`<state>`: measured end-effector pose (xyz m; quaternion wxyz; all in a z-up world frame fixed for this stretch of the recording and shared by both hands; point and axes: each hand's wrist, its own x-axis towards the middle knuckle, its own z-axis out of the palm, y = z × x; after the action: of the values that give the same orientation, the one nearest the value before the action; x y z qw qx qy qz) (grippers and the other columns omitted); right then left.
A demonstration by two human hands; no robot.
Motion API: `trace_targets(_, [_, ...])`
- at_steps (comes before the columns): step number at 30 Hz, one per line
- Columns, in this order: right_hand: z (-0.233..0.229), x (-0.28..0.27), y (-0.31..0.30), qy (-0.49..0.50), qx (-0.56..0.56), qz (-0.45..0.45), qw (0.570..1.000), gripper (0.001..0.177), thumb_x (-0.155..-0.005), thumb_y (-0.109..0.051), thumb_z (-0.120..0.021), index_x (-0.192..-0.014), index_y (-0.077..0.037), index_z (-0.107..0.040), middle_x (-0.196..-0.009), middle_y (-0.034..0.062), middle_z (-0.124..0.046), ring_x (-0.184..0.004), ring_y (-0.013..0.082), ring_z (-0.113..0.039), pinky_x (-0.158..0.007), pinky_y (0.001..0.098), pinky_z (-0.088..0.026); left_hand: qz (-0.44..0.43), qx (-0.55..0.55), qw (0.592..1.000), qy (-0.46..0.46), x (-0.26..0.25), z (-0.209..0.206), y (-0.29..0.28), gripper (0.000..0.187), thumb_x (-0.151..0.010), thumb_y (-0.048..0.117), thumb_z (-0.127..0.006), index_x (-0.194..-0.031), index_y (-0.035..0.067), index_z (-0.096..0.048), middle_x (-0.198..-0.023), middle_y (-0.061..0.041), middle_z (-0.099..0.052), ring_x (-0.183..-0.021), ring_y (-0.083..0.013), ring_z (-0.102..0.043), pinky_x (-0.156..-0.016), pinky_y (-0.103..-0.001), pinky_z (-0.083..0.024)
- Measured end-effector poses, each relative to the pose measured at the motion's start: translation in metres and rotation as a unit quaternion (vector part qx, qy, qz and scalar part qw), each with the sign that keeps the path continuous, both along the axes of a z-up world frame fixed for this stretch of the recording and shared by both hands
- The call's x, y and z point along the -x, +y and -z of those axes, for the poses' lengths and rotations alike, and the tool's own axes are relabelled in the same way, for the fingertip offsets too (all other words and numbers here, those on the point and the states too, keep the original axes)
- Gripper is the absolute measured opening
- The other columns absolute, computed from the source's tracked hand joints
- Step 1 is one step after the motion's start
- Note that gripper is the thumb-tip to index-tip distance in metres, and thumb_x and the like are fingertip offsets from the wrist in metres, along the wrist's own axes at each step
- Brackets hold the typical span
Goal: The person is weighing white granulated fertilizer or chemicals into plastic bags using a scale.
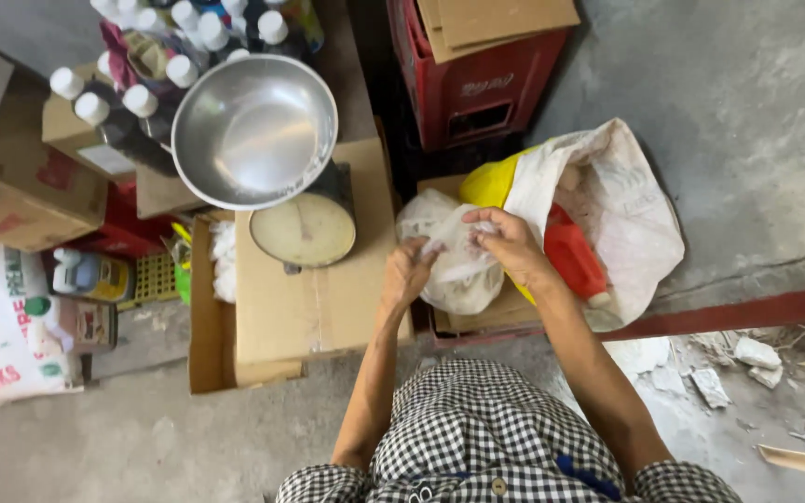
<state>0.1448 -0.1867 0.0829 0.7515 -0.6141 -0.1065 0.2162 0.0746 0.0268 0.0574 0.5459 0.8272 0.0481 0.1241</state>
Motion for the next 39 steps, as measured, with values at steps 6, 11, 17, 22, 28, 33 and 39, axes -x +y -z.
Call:
trace_targets(6, [0.009,-0.024,-0.012,0.286,-0.422,-0.016,0.86,0.034,-0.093,0.001,-0.057,-0.126,-0.001,-0.063,-0.104,0.0108,-0.071,-0.09,0.0205,-0.07,-0.081,0.0329,-0.059,0.047,0.569,0.808,0.144,-0.033,0.052,0.035,0.019,-0.101,0.021,-0.068,-0.105,0.004,-0.074,-0.095,-0.008,-0.075,-0.081,-0.0205,-0.069,-0.07,-0.034,-0.055])
trace_targets(11, [-0.008,0.002,-0.01,0.032,-0.162,0.016,0.986,0.027,-0.094,0.005,-0.063,-0.121,0.0,-0.067,-0.106,0.012,-0.068,-0.089,0.0209,-0.059,-0.074,0.0312,-0.051,0.042,0.712,0.678,0.18,-0.041,0.024,0.045,0.015,-0.098,0.021,-0.063,-0.098,0.007,-0.07,-0.092,-0.006,-0.074,-0.079,-0.0202,-0.071,-0.066,-0.034,-0.059])
trace_targets(17, [-0.02,0.022,0.002,-0.338,0.42,0.128,0.833,0.045,-0.083,0.005,-0.065,-0.128,0.0,-0.068,-0.119,0.0177,-0.056,-0.106,0.0271,-0.058,-0.087,0.0352,-0.053,0.091,0.642,0.754,0.103,-0.041,0.018,0.024,0.003,-0.102,0.007,-0.067,-0.105,0.006,-0.068,-0.08,0.003,-0.064,-0.064,-0.0083,-0.057,-0.054,-0.025,-0.05])
trace_targets(22, [-0.116,0.025,-0.036,-0.238,0.279,0.038,0.93,0.043,-0.085,0.003,-0.063,-0.127,-0.001,-0.066,-0.129,0.02,-0.052,-0.105,0.0256,-0.061,-0.07,0.032,-0.057,-0.003,0.449,0.89,0.08,-0.04,-0.023,-0.008,0.02,-0.098,0.009,-0.066,-0.117,0.004,-0.065,-0.074,0.004,-0.06,-0.056,-0.0043,-0.047,-0.046,-0.022,-0.042])
trace_targets(28, [-0.061,0.02,-0.132,-0.175,0.235,0.183,0.938,0.02,-0.1,-0.007,-0.067,-0.119,-0.003,-0.069,-0.109,0.0119,-0.073,-0.091,0.0231,-0.071,-0.077,0.0313,-0.06,-0.058,0.374,0.924,-0.055,-0.033,-0.071,-0.059,0.04,-0.096,0.012,-0.066,-0.135,0.009,-0.057,-0.098,0.0,-0.063,-0.064,-0.0029,-0.049,-0.05,-0.02,-0.041])
trace_targets(33, [-0.027,0.025,-0.146,0.046,0.534,0.061,0.842,0.038,-0.092,-0.017,-0.075,-0.127,-0.006,-0.065,-0.114,0.0165,-0.068,-0.101,0.0286,-0.069,-0.092,0.0379,-0.054,0.077,0.189,0.972,0.118,-0.029,-0.071,-0.116,0.067,-0.09,0.03,-0.076,-0.149,0.007,-0.053,-0.108,-0.02,-0.061,-0.075,-0.018,-0.056,-0.064,-0.031,-0.052])
trace_targets(39, [0.027,0.037,-0.154,-0.059,0.422,0.41,0.806,0.048,-0.08,-0.014,-0.073,-0.126,-0.003,-0.063,-0.131,0.0195,-0.052,-0.116,0.0314,-0.058,-0.088,0.0401,-0.055,0.079,-0.024,0.997,-0.001,-0.021,-0.058,-0.156,0.101,-0.083,0.036,-0.085,-0.152,-0.006,-0.025,-0.137,-0.029,-0.049,-0.113,-0.0399,-0.061,-0.089,-0.045,-0.055])
